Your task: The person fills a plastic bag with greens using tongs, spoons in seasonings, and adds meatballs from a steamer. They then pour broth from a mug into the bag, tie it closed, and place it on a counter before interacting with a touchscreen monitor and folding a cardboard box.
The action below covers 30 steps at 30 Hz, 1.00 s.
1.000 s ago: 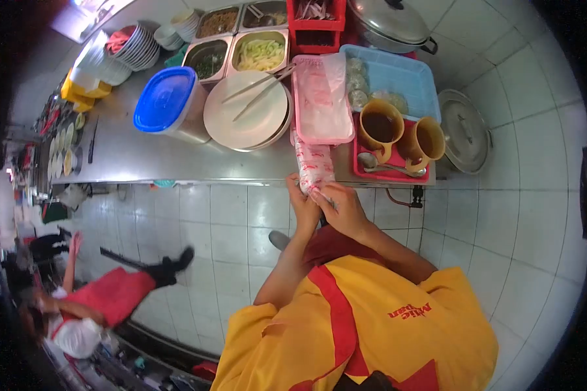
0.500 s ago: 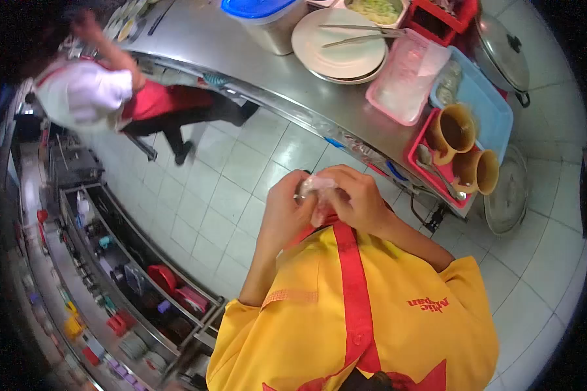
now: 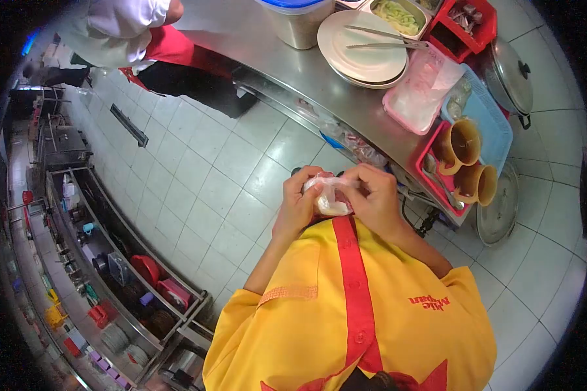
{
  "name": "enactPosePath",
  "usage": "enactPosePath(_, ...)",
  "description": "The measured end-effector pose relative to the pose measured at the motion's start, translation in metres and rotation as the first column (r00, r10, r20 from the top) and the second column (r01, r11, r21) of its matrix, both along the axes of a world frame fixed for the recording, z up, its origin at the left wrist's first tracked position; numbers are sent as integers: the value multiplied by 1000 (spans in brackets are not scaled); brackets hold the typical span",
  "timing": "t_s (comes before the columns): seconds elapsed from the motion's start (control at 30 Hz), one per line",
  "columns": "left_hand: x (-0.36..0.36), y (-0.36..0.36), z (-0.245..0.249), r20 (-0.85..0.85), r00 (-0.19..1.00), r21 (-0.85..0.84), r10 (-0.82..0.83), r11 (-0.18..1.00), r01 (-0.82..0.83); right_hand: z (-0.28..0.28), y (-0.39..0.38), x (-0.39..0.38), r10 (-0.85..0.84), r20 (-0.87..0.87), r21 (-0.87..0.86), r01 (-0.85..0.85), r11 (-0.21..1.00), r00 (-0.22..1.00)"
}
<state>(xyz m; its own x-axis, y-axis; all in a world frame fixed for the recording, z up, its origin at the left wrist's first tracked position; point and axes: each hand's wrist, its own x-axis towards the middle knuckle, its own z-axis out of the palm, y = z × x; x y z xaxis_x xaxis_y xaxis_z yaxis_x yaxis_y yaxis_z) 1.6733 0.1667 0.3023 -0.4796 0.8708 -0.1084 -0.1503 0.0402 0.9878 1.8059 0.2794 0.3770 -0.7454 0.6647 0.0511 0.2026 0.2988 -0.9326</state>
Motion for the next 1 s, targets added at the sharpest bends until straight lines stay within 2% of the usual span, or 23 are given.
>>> enactPosePath(0.03,-1,0,-2,19,1000,36,5,999,-5,3,-3,0,-2,83,-25,4,1000,997)
enactPosePath(0.07,-4,-2,-5,21,1000,38,5,999,-5,3,-4,-6,-2,85,-23,4,1000,996)
enactPosePath(0.13,-11,-7,-11,-2,1000,-14,0,1000,0,4,-9,-18,-12,-93,232,34,972,996)
enactPosePath(0.17,-14,-5,-6,1,1000,-14,-5,1000,5,2,-7,-19,-17,-90,232,37,972,996)
enactPosePath(0.23,-20,0,13,-316,948,89,-28,994,59,-1,-2,-22,81,-119,252,-48,967,990)
enactPosePath(0.27,-22,-1,21,-313,949,87,-35,994,65,3,1,-23,74,-116,250,-43,967,990)
enactPosePath(0.33,-26,-4,33,-209,955,-69,-211,977,201,12,9,-26,64,29,26,-65,998,997)
enactPosePath(0.37,-26,-2,36,-208,954,-68,-214,977,204,13,10,-28,61,31,26,-61,998,998)
enactPosePath(0.43,-26,3,38,-549,806,-29,-221,969,246,14,11,-32,40,14,-37,-39,999,999)
enactPosePath(0.47,-27,2,37,-549,807,-27,-220,969,246,14,10,-34,39,16,-35,-38,999,999)
enactPosePath(0.53,-30,0,33,-179,958,-33,-225,974,222,12,8,-39,-33,-92,84,41,996,995)
enactPosePath(0.57,-30,3,39,-181,958,-30,-224,974,223,11,8,-40,-33,-93,88,41,995,995)
enactPosePath(0.6,-28,8,49,36,992,50,-117,992,116,10,8,-39,-57,-111,39,62,997,992)
enactPosePath(0.63,-28,11,55,262,965,101,-21,995,-6,9,9,-39,-83,-125,-10,82,997,989)
enactPosePath(0.67,-31,11,54,264,964,103,-24,995,-4,10,10,-38,-85,-123,-9,85,996,989)
enactPosePath(0.73,-40,11,53,294,952,-38,-85,994,101,10,13,-37,-71,-81,-42,68,997,994)
enactPosePath(0.77,-41,13,56,221,969,-71,-112,989,130,8,13,-38,-71,-76,-39,68,997,995)
enactPosePath(0.87,-41,14,47,175,977,-114,-123,983,144,6,8,-48,-116,-169,-32,112,993,979)
enactPosePath(0.9,-40,14,47,175,977,-114,-121,983,142,15,3,-53,-279,-285,-242,213,947,917)
enactPosePath(0.93,-37,15,48,110,991,-142,-74,986,89,20,-1,-56,-450,-357,-452,271,850,818)
enactPosePath(0.97,-35,15,50,43,999,-167,-28,985,35,20,-4,-55,-449,-358,-451,270,851,819)
enactPosePath(1.0,-33,16,53,43,999,-165,-29,986,35,18,-6,-53,-433,-279,-459,277,844,857)
